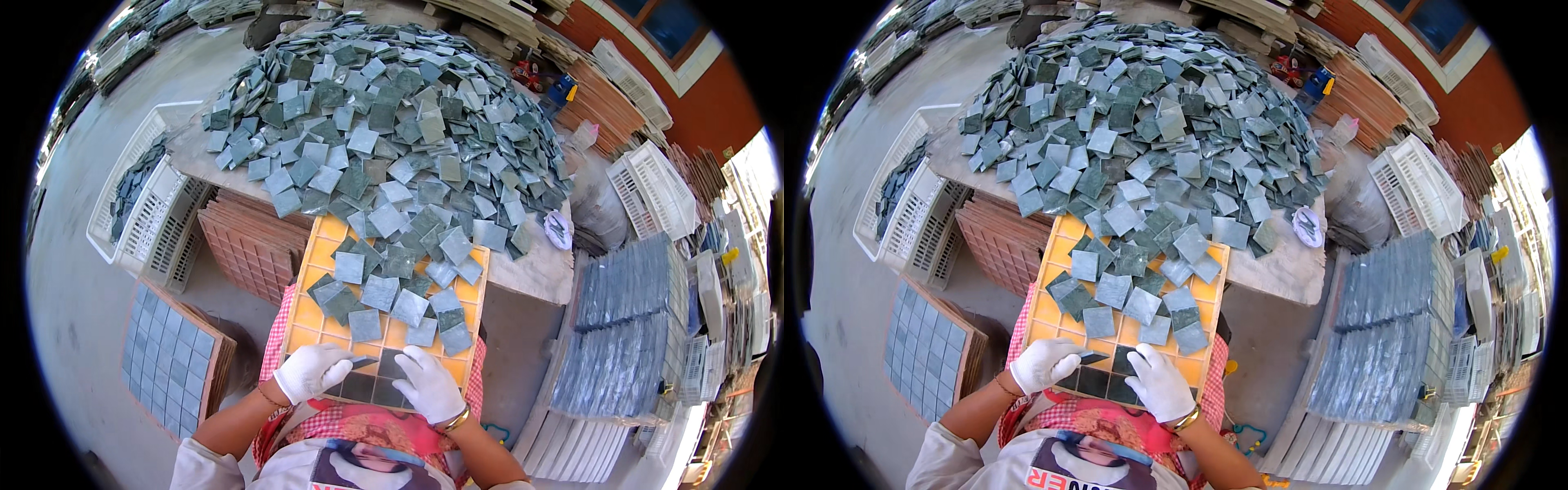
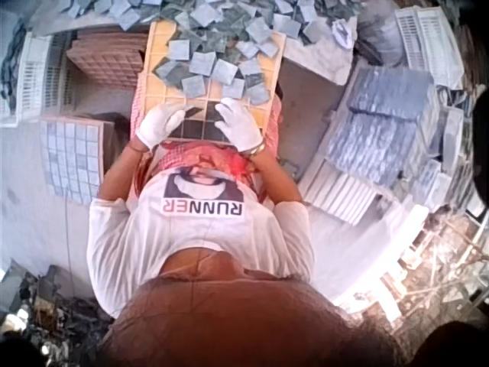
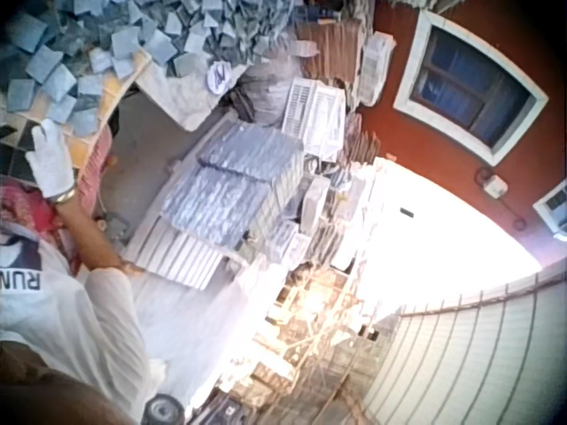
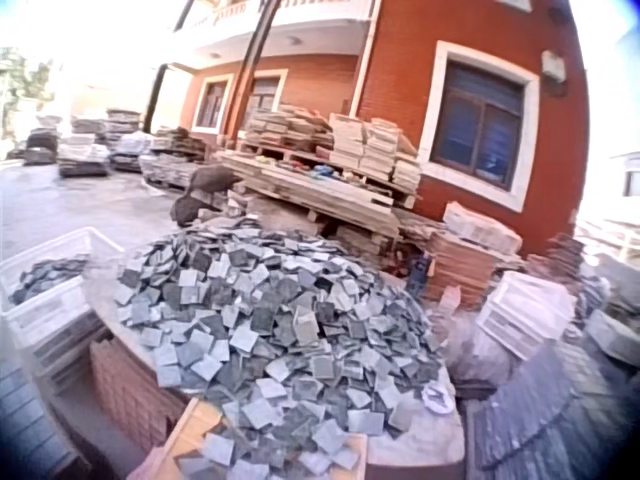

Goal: The person places small square tiles into a grid frame, then flips the frame to reveal the assembled tile sheet. They repeat the process by picking tiles from a pile and arranging them into the frame.

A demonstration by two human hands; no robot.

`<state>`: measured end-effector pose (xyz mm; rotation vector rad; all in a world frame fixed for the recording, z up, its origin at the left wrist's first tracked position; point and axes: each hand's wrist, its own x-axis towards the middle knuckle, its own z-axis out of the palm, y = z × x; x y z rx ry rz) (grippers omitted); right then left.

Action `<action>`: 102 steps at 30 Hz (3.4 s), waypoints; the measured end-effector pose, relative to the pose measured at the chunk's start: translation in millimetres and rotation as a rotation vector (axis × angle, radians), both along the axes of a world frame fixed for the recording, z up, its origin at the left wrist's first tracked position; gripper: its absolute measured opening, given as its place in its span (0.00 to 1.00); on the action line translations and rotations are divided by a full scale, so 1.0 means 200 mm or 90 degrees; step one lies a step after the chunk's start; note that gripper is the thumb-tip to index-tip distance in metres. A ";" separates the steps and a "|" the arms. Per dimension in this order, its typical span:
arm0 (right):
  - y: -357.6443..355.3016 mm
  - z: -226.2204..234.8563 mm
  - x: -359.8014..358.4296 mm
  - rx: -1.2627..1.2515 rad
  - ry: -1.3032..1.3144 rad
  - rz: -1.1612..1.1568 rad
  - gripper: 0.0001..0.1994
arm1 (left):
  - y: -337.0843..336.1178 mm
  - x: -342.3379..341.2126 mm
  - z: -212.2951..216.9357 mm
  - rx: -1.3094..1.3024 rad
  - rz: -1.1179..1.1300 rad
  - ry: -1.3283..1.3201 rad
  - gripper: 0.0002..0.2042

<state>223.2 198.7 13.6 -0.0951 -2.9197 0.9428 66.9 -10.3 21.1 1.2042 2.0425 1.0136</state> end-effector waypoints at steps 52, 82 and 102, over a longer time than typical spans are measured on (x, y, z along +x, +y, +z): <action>0.26 0.10 0.05 -0.032 0.035 -0.113 0.12 | 0.29 0.01 0.01 -0.080 0.153 0.429 0.28; 0.23 0.12 0.19 0.023 0.104 -0.263 0.16 | -0.06 -0.18 0.01 0.006 -0.048 0.246 0.10; 0.40 0.04 0.04 0.101 -0.067 -0.275 0.35 | -0.05 -0.12 0.04 -0.103 -0.054 0.277 0.27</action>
